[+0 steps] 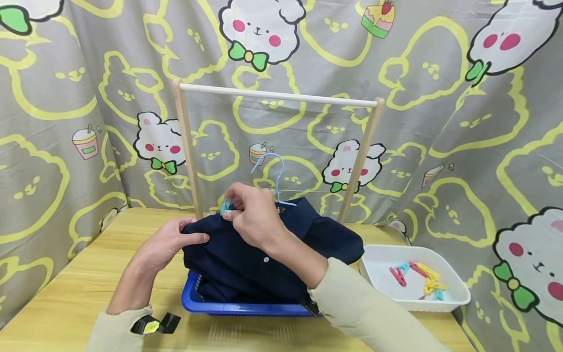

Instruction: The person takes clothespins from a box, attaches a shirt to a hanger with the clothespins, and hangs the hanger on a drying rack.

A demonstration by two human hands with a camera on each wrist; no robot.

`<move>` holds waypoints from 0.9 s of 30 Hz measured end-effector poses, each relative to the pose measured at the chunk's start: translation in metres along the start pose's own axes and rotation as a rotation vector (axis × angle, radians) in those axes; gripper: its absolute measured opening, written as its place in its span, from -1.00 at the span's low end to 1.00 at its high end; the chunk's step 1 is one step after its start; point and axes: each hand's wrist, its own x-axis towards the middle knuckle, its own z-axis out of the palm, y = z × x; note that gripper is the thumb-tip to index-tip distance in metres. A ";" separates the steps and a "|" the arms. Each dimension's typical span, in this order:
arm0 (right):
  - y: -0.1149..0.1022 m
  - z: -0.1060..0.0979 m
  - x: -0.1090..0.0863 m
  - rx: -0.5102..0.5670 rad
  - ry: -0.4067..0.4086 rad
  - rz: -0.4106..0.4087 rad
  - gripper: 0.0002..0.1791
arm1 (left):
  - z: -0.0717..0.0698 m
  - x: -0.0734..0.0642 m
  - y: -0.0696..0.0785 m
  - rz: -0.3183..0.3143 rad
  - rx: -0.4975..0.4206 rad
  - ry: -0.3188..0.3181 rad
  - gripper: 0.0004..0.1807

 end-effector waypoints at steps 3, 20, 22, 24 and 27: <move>0.000 0.001 0.002 -0.024 0.012 -0.018 -0.79 | 0.000 0.000 0.000 -0.001 0.002 0.003 -0.76; -0.002 0.001 0.010 -0.095 -0.022 -0.110 -0.82 | 0.004 0.000 0.001 -0.019 -0.010 0.030 -0.78; -0.003 0.001 0.011 -0.105 -0.026 -0.115 -0.82 | 0.004 0.000 0.002 -0.024 -0.010 0.038 -0.78; -0.003 0.001 0.013 -0.116 -0.032 -0.121 -0.82 | 0.005 0.000 0.002 -0.028 -0.012 0.043 -0.78; -0.004 0.000 0.016 -0.140 -0.039 -0.121 -0.84 | 0.005 0.000 0.003 -0.029 -0.014 0.042 -0.78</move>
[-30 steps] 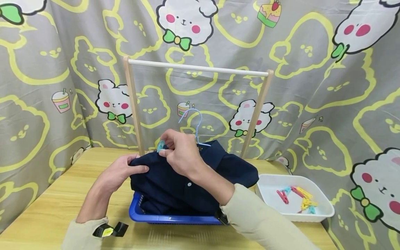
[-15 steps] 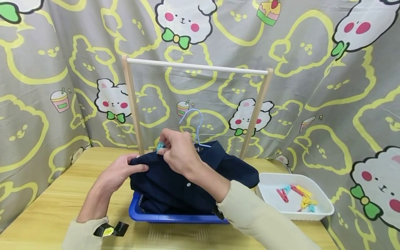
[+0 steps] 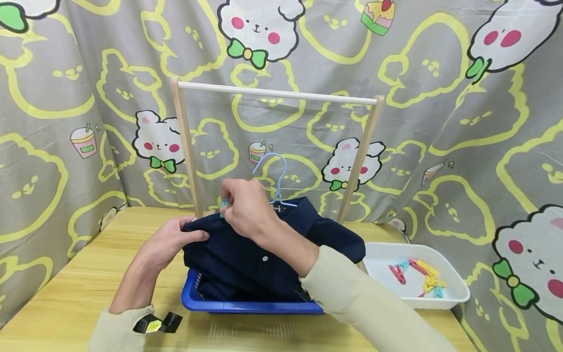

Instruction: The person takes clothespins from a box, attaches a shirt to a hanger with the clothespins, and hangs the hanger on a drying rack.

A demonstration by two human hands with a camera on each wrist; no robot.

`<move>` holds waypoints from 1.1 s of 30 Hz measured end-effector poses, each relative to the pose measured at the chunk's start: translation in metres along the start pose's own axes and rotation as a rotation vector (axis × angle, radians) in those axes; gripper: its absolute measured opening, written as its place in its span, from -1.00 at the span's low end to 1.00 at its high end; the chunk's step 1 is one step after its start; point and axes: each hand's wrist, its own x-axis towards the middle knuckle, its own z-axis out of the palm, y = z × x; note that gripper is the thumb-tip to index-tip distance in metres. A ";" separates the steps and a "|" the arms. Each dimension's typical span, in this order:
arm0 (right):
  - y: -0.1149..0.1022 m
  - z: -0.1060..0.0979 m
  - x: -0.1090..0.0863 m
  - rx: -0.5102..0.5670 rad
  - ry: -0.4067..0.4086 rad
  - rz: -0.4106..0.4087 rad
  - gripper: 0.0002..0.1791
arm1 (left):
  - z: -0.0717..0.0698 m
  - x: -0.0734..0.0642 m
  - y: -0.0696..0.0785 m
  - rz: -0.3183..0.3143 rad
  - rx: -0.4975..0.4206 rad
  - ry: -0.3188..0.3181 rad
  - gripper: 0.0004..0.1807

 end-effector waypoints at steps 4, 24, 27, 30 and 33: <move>-0.002 -0.001 0.004 -0.030 -0.037 0.035 -0.84 | 0.000 0.001 0.000 0.001 -0.003 -0.003 -0.78; -0.009 -0.001 0.014 -0.090 -0.190 0.156 -0.80 | 0.002 0.002 -0.002 -0.012 -0.010 0.009 -0.79; -0.008 -0.001 0.014 -0.088 -0.210 0.163 -0.75 | 0.001 0.002 -0.002 -0.012 -0.008 0.012 -0.78; -0.008 -0.002 0.015 -0.090 -0.222 0.160 -0.71 | 0.001 0.002 -0.001 -0.012 -0.006 0.017 -0.78; -0.007 -0.002 0.015 -0.080 -0.235 0.165 -0.68 | 0.002 0.002 0.000 -0.011 -0.006 0.023 -0.78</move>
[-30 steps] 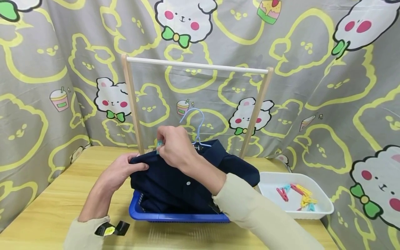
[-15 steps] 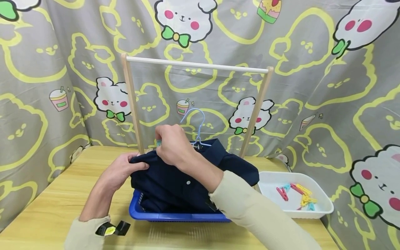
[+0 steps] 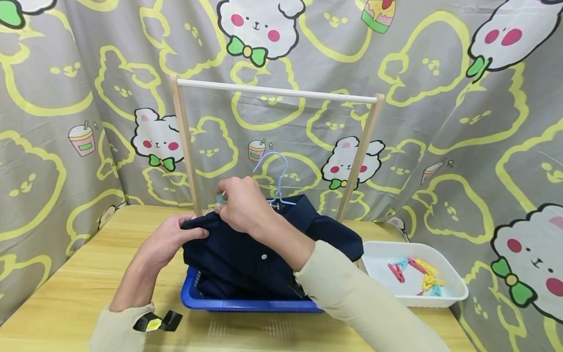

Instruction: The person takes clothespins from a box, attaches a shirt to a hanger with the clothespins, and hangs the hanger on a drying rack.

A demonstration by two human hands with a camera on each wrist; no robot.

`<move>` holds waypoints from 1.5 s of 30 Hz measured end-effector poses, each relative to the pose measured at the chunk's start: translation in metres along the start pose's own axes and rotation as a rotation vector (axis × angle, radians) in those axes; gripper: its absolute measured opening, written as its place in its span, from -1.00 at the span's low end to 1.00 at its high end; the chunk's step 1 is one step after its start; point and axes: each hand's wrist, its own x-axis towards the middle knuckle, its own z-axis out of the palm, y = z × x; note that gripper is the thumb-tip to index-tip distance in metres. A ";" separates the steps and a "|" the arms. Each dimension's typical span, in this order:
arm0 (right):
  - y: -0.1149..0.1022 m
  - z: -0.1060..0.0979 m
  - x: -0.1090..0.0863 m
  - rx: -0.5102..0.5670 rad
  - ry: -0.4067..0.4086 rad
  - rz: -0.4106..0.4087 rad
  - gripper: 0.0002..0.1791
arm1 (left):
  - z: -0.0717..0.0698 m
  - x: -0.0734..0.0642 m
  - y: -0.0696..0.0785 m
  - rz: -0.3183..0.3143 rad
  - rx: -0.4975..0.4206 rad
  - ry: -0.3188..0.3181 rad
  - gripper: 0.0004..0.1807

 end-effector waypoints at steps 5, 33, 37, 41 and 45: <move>0.002 0.000 0.000 0.031 -0.022 0.029 -0.64 | -0.001 0.000 0.002 0.013 -0.005 -0.005 -0.79; 0.006 -0.005 -0.005 0.079 0.048 0.046 -0.65 | -0.004 0.000 -0.002 0.030 -0.007 -0.016 -0.79; 0.008 -0.005 -0.007 0.087 0.059 0.053 -0.67 | -0.004 0.000 -0.003 0.027 -0.006 -0.010 -0.80; 0.012 -0.007 -0.011 0.093 0.084 0.052 -0.68 | -0.003 0.000 -0.002 0.022 0.001 -0.002 -0.79; 0.015 -0.008 -0.013 0.090 0.106 0.040 -0.68 | -0.004 0.000 -0.002 0.017 0.011 0.006 -0.77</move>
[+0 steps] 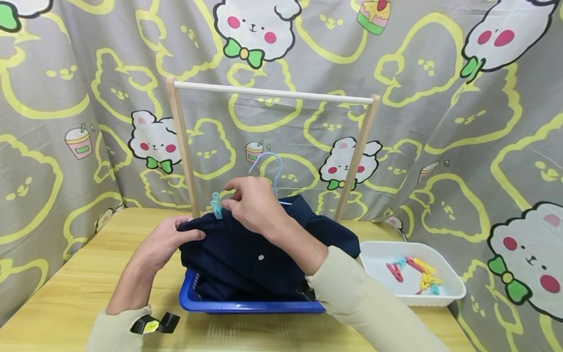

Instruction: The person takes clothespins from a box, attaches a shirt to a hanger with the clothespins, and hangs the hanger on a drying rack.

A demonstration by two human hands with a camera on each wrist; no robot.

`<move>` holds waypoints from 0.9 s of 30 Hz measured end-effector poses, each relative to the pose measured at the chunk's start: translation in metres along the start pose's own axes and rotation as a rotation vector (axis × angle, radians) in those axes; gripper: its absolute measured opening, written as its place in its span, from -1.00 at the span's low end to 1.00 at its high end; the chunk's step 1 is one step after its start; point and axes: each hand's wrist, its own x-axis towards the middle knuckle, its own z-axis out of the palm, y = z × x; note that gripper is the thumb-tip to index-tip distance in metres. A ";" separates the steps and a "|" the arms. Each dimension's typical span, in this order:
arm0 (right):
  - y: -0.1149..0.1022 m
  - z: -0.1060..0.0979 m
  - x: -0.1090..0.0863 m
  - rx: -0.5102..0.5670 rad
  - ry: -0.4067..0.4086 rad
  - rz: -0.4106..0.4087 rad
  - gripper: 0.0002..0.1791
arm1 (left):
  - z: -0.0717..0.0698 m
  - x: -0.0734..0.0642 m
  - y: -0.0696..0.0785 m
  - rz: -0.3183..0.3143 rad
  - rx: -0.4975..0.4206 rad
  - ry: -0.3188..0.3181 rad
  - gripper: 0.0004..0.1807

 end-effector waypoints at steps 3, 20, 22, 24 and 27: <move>0.001 -0.001 -0.001 -0.002 0.008 0.003 -0.67 | 0.000 0.000 0.000 -0.004 0.005 0.001 -0.77; 0.019 -0.009 -0.013 0.034 0.124 -0.007 -0.91 | 0.000 0.000 0.000 -0.002 0.017 0.007 -0.75; 0.021 -0.010 -0.014 0.036 0.147 -0.012 -0.93 | 0.000 0.000 0.000 -0.005 0.018 0.007 -0.75; 0.023 -0.011 -0.016 0.036 0.178 -0.023 -0.93 | 0.000 0.000 0.001 -0.005 0.011 0.005 -0.75; 0.025 -0.011 -0.018 0.032 0.229 -0.045 -0.93 | -0.001 -0.001 0.000 0.000 -0.002 0.001 -0.75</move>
